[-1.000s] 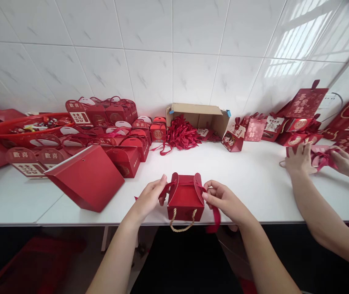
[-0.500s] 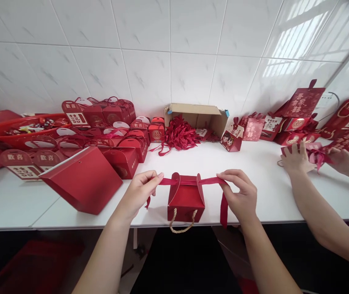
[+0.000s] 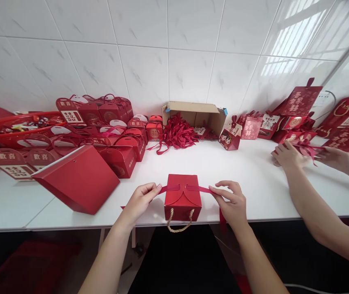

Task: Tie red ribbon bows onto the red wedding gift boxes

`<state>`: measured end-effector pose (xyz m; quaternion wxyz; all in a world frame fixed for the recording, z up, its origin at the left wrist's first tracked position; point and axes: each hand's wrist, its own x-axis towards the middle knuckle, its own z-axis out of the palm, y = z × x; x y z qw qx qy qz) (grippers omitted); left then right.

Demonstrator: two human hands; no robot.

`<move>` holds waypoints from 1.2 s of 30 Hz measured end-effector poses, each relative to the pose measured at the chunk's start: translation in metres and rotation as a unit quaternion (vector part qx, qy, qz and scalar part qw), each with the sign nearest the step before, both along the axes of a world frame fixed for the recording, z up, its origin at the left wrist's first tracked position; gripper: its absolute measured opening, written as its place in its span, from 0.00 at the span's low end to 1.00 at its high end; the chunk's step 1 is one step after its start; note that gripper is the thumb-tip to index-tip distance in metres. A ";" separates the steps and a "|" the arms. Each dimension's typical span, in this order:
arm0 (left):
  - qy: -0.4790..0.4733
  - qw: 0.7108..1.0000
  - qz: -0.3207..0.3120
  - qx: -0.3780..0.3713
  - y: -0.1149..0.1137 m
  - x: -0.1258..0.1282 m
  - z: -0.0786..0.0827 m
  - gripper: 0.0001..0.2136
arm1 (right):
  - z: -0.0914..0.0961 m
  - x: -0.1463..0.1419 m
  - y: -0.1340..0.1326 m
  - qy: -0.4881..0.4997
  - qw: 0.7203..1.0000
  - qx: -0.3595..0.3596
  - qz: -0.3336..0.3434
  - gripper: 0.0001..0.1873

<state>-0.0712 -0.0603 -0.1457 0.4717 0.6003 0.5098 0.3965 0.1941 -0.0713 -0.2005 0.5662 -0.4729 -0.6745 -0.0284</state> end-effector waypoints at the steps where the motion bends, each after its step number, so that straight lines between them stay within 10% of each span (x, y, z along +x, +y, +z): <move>1: 0.013 1.000 -0.001 0.014 0.000 0.000 0.000 0.18 | 0.002 -0.002 -0.001 0.003 1.000 -0.014 -0.008 0.10; 7: 0.132 0.957 0.211 0.151 -0.026 -0.005 0.001 0.14 | 0.003 -0.013 -0.028 0.125 0.990 -0.070 0.012 0.30; 10: 0.172 0.968 0.141 0.119 -0.049 -0.002 0.002 0.15 | -0.001 -0.021 -0.049 0.222 0.974 -0.019 0.040 0.12; 12: 0.187 0.978 0.065 0.070 -0.059 0.002 0.000 0.16 | 0.003 -0.028 -0.059 0.225 0.961 -0.127 0.095 0.08; 18: 0.051 0.985 0.164 -0.027 -0.048 0.007 -0.014 0.20 | 0.034 -0.045 -0.066 0.378 0.737 -0.513 0.225 0.32; 21: -0.181 0.966 0.176 -0.060 -0.038 0.006 -0.012 0.18 | 0.033 -0.047 -0.065 0.481 0.697 -0.477 0.234 0.32; 25: -0.450 0.868 0.168 -0.125 -0.028 0.004 0.000 0.05 | 0.020 -0.043 -0.054 0.614 0.680 -0.326 0.233 0.23; 36: -0.519 0.794 0.307 -0.070 -0.022 -0.006 0.025 0.04 | 0.036 -0.021 -0.010 0.654 0.724 -0.149 0.158 0.06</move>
